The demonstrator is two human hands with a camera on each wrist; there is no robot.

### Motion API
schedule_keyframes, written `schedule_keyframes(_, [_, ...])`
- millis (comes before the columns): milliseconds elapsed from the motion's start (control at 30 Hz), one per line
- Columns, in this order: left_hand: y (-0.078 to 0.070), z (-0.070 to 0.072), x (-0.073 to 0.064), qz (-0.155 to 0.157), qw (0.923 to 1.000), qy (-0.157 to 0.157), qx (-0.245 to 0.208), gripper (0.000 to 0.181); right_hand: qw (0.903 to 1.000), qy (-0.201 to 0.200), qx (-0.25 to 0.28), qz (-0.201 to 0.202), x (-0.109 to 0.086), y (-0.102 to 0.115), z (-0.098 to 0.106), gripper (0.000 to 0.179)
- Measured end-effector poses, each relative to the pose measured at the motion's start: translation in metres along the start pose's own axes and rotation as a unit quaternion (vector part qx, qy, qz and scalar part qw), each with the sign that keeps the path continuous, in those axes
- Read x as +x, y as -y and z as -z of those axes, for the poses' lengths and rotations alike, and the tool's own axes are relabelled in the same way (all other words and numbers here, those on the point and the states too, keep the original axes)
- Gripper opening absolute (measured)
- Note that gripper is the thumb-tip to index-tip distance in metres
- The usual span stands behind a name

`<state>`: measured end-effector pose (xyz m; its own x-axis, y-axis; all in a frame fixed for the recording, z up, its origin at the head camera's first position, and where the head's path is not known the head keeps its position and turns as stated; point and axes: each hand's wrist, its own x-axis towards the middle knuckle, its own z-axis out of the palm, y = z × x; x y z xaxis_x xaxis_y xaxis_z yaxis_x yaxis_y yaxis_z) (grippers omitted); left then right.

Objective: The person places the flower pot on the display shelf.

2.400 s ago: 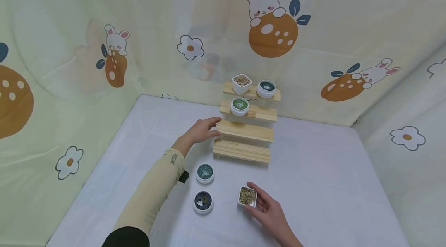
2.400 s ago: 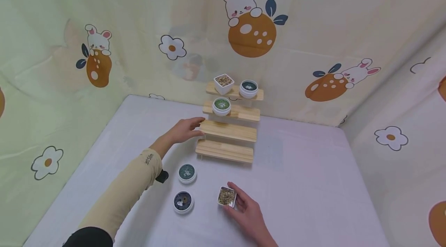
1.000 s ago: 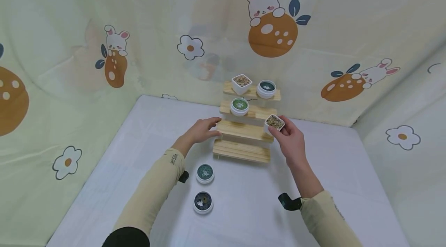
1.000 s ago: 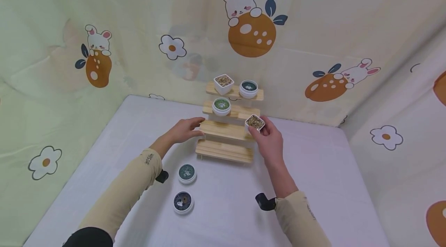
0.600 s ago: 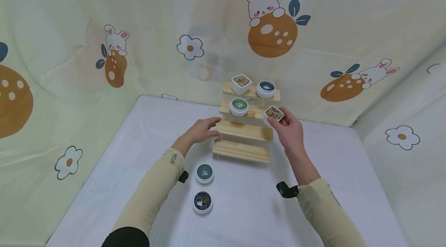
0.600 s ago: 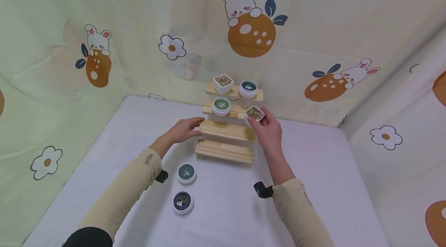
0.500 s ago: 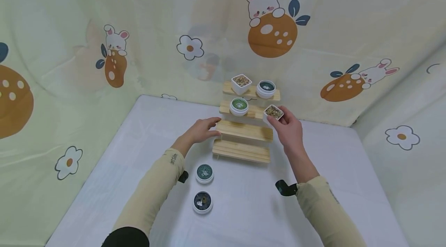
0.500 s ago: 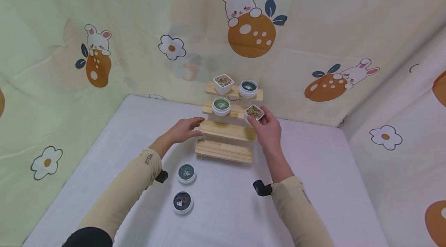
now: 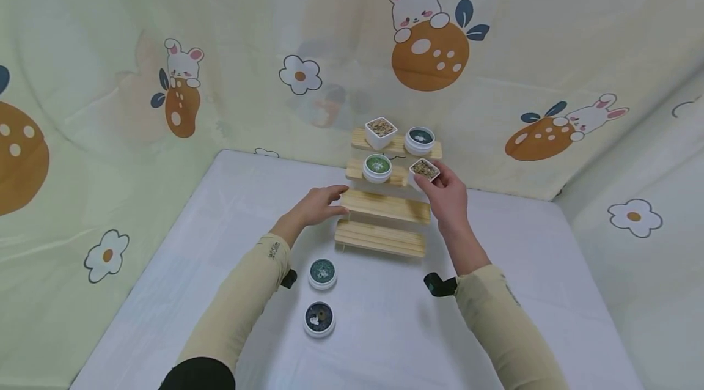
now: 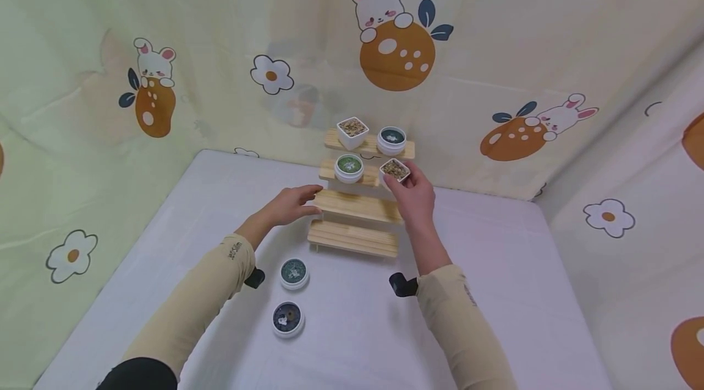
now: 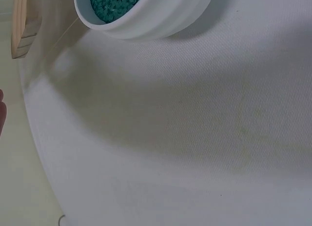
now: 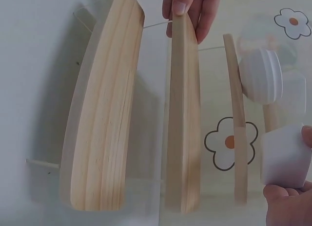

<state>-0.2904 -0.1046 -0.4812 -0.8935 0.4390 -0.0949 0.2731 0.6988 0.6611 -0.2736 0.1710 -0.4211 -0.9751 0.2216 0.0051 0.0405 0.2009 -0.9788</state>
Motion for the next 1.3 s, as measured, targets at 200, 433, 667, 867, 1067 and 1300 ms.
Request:
schedule_keyframes(200, [-0.0005, 0.0006, 0.0002, 0.000, 1.0000, 0.002, 0.002, 0.067, 1.0000, -0.005, 0.002, -0.003, 0.0038, -0.0005, -0.0041, 0.063])
schedule_keyframes(433, [-0.0004, 0.0001, -0.0002, -0.007, 1.0000, -0.004, 0.003, 0.066, 0.9999, -0.004, -0.005, -0.012, 0.0070, -0.0036, -0.0061, 0.066])
schedule_keyframes(667, [-0.0006, -0.0010, -0.0010, -0.001, 1.0000, -0.001, -0.002, 0.066, 0.9997, -0.006, -0.019, -0.013, 0.0093, -0.0076, -0.0074, 0.068])
schedule_keyframes(867, [-0.0004, -0.0010, -0.0013, -0.001, 1.0000, -0.006, -0.006, 0.066, 0.9998, 0.001, -0.015, -0.008, 0.0102, -0.0073, -0.0084, 0.070])
schedule_keyframes(1067, [-0.0011, -0.0007, -0.0017, 0.000, 0.9999, -0.009, -0.004, 0.067, 0.9998, 0.008, -0.017, -0.011, 0.0096, -0.0053, -0.0076, 0.072])
schedule_keyframes(1300, [-0.0007, -0.0013, -0.0011, 0.001, 1.0000, -0.008, 0.000, 0.066, 0.9996, 0.007, -0.028, -0.008, 0.0078, -0.0050, -0.0053, 0.073])
